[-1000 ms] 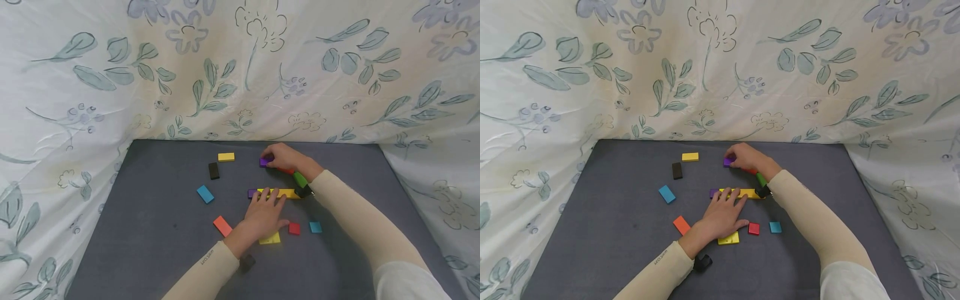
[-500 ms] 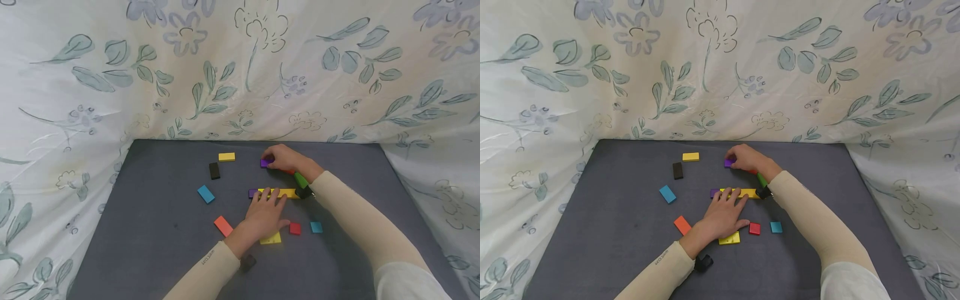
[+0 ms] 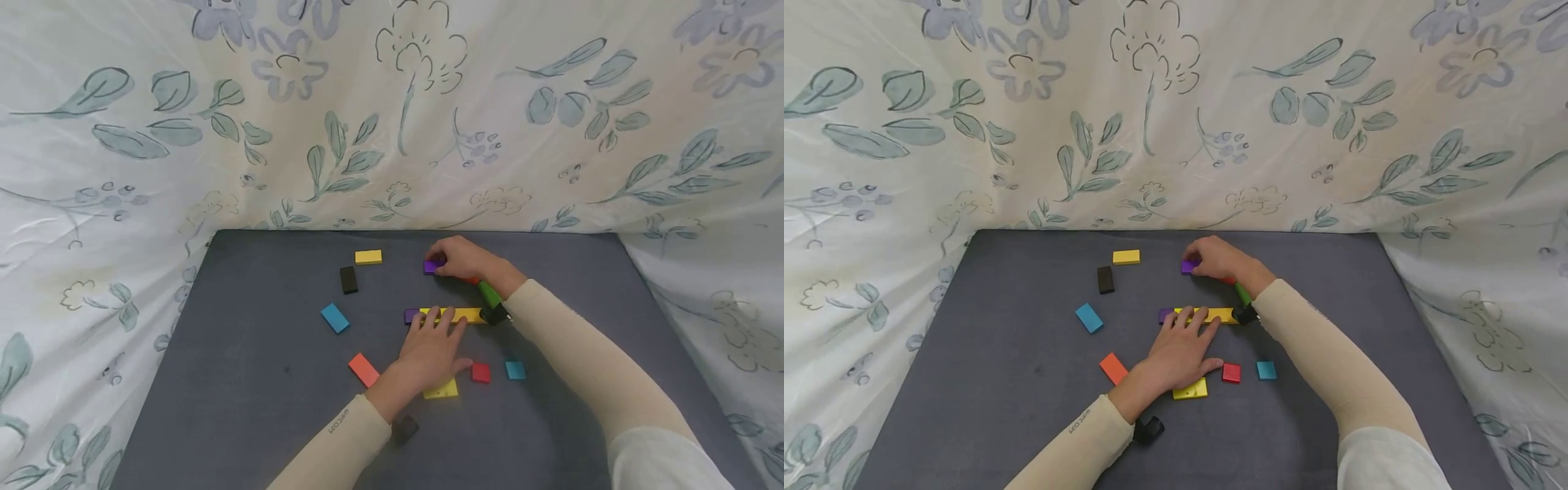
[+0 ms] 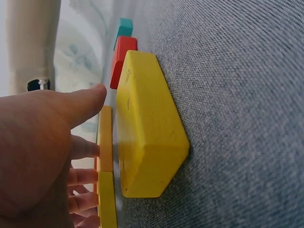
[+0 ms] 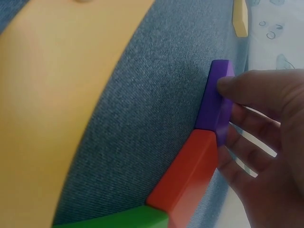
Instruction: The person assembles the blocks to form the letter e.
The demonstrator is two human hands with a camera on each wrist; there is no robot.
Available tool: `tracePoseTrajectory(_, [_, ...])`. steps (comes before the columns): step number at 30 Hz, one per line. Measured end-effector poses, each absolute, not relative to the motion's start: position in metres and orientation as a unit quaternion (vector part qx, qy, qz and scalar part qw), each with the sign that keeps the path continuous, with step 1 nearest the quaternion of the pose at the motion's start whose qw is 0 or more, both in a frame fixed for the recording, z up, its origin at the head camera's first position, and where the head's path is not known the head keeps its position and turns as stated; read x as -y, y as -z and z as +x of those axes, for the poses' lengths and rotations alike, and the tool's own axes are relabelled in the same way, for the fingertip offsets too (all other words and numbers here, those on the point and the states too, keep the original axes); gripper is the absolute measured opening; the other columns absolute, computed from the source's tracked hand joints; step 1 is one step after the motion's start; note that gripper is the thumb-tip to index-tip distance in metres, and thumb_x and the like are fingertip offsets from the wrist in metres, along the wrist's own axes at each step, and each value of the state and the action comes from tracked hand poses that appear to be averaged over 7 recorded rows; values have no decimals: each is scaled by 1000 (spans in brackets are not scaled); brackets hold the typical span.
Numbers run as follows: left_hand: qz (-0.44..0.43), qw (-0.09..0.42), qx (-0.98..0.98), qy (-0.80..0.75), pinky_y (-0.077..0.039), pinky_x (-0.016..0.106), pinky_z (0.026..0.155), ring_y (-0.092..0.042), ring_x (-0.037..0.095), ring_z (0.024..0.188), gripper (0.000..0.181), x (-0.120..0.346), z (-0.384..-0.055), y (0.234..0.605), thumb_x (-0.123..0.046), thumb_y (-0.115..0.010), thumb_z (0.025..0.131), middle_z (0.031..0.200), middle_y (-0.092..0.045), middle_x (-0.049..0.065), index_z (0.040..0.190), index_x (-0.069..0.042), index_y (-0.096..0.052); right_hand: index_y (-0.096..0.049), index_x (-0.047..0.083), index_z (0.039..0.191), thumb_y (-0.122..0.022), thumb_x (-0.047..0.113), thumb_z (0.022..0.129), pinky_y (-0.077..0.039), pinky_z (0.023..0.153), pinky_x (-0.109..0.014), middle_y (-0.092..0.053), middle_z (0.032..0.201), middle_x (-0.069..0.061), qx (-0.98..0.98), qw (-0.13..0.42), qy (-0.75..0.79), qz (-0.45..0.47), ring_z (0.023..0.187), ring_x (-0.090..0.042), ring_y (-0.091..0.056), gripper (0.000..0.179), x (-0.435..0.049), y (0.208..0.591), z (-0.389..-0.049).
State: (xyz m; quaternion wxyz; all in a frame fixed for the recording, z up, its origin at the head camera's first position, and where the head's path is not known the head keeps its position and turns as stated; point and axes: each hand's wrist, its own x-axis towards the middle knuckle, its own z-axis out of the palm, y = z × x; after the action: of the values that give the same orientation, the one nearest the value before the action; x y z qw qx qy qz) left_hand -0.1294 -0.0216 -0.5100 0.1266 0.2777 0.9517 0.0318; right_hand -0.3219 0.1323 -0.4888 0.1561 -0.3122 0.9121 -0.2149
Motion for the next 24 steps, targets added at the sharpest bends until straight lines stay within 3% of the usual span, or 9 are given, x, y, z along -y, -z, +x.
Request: tracePoseTrajectory(24, [278,126,-952,-29,-22,56,128,-22,31,162,81,22,-131,513,-72,-49,106,178,-23,2,173,-31,-31,-77,5,131,-79,13,98,-53,104,-50,-74,127,-11,-911,150,218,-317,114,-29,-67,34,-132,492,-322])
